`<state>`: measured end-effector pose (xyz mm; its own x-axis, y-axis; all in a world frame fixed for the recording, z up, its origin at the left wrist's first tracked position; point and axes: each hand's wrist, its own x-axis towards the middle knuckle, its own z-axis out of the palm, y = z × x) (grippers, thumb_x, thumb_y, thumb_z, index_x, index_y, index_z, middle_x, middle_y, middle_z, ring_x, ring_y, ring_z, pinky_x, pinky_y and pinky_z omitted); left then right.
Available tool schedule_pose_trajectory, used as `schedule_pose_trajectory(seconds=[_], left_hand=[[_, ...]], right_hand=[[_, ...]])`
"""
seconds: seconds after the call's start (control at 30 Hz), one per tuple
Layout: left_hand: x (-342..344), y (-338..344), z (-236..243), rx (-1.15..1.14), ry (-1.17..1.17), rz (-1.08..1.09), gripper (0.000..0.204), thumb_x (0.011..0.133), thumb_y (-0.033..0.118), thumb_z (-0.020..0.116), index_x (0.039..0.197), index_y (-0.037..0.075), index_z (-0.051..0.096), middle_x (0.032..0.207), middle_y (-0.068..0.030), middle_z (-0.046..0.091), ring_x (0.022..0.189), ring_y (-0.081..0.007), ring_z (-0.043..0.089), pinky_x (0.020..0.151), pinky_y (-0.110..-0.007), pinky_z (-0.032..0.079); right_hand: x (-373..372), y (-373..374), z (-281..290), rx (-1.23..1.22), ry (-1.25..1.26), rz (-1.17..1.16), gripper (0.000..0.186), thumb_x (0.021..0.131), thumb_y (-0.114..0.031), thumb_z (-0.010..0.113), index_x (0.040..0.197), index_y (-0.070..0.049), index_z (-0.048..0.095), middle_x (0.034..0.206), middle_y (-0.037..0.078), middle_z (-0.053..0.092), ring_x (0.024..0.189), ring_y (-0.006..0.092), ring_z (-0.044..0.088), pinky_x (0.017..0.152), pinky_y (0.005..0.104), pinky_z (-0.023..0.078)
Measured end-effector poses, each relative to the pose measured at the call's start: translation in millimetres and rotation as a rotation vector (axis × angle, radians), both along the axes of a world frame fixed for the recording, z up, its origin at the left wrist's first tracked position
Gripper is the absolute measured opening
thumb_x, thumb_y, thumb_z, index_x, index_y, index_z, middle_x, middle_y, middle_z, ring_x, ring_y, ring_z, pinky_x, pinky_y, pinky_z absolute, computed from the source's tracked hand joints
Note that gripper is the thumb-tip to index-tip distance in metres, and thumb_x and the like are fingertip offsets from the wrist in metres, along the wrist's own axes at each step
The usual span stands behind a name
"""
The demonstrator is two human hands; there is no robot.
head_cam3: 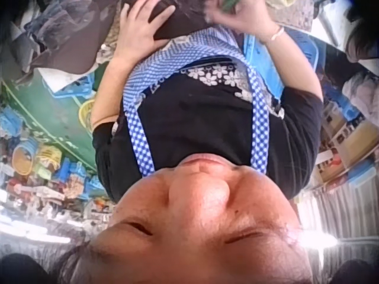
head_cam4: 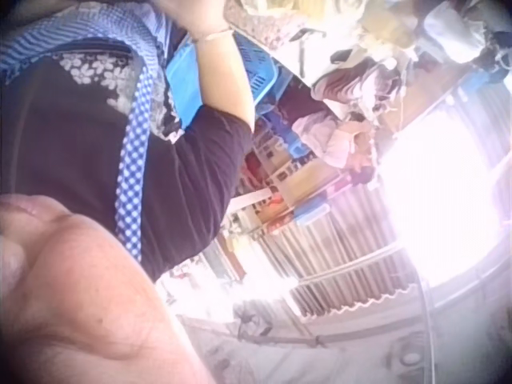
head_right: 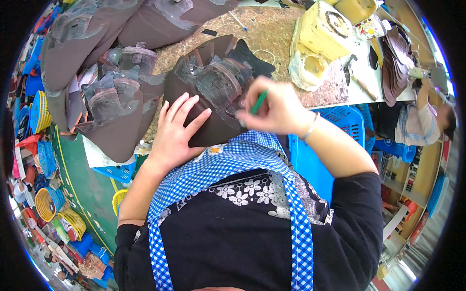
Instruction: Apply adhesive and hammer leather components to assemble shoes or bags.
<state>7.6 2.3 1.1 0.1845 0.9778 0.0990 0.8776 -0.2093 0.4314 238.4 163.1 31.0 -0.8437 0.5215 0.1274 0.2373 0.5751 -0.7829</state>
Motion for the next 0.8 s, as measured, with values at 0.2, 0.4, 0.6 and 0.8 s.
schedule_pose_trajectory(seconds=[0.2,0.4,0.6,0.8], left_hand=[[0.7,3.3,5.3,-0.029,0.013,-0.010,0.077,0.061,0.040,0.083,0.130,0.017,0.058,0.143,-0.0139,0.041,0.137,-0.0362,0.034,0.109,-0.061,0.027],[4.7,1.4,7.9,-0.021,0.037,-0.002,0.076,0.062,0.038,0.083,0.130,0.016,0.057,0.142,-0.0152,0.041,0.137,-0.0366,0.034,0.108,-0.061,0.028],[6.6,5.3,12.1,-0.065,0.054,-0.009,0.077,0.059,0.030,0.084,0.129,0.015,0.056,0.140,-0.0162,0.042,0.136,-0.0378,0.034,0.107,-0.062,0.030],[6.7,3.8,14.2,-0.079,0.021,-0.004,0.076,0.061,0.027,0.084,0.130,0.015,0.056,0.140,-0.0162,0.042,0.136,-0.0373,0.033,0.107,-0.062,0.030]], right_hand=[[-9.0,-2.8,-25.1,0.072,0.150,-0.221,0.031,0.078,-0.010,0.080,0.090,-0.005,0.052,0.085,0.006,0.066,0.070,0.0117,0.063,0.063,0.0236,0.050],[-22.0,20.1,-15.4,-0.268,0.436,-0.295,0.028,0.084,-0.005,0.072,0.097,-0.002,0.048,0.089,0.008,0.066,0.080,0.0121,0.067,0.070,0.0261,0.056],[-66.6,55.4,-5.2,0.036,-0.018,-0.182,0.036,0.078,-0.019,0.080,0.094,-0.005,0.052,0.077,0.007,0.065,0.066,0.0127,0.065,0.062,0.0276,0.053],[-56.1,62.4,8.1,0.081,-0.039,-0.124,0.026,0.080,-0.017,0.075,0.088,-0.005,0.053,0.070,0.003,0.062,0.058,0.0146,0.059,0.056,0.0283,0.048]])
